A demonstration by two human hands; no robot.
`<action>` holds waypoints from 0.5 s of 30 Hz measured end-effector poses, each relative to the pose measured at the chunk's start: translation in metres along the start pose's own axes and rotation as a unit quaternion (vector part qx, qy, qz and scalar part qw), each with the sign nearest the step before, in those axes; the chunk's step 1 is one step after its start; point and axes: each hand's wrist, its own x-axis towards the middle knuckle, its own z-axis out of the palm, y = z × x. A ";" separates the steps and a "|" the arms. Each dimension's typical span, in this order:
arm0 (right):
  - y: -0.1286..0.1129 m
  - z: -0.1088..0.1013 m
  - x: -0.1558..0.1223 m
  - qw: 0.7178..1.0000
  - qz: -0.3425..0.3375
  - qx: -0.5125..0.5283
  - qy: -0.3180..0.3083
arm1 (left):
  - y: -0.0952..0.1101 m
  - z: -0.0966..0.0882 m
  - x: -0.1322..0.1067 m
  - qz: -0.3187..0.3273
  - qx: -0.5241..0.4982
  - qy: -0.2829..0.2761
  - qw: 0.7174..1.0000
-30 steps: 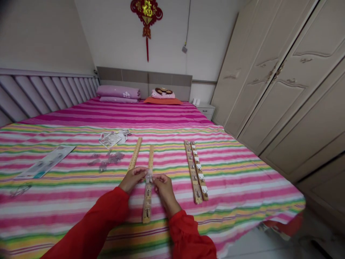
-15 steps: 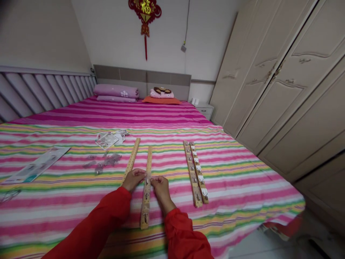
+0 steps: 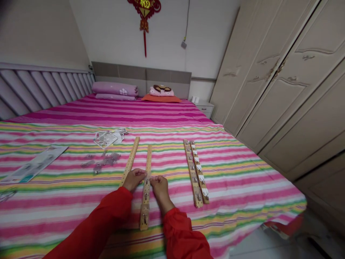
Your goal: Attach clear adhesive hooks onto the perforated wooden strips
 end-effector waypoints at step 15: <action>0.005 -0.001 0.003 0.999 0.000 -0.032 0.003 | -0.003 0.004 0.001 -0.019 0.051 0.051 0.997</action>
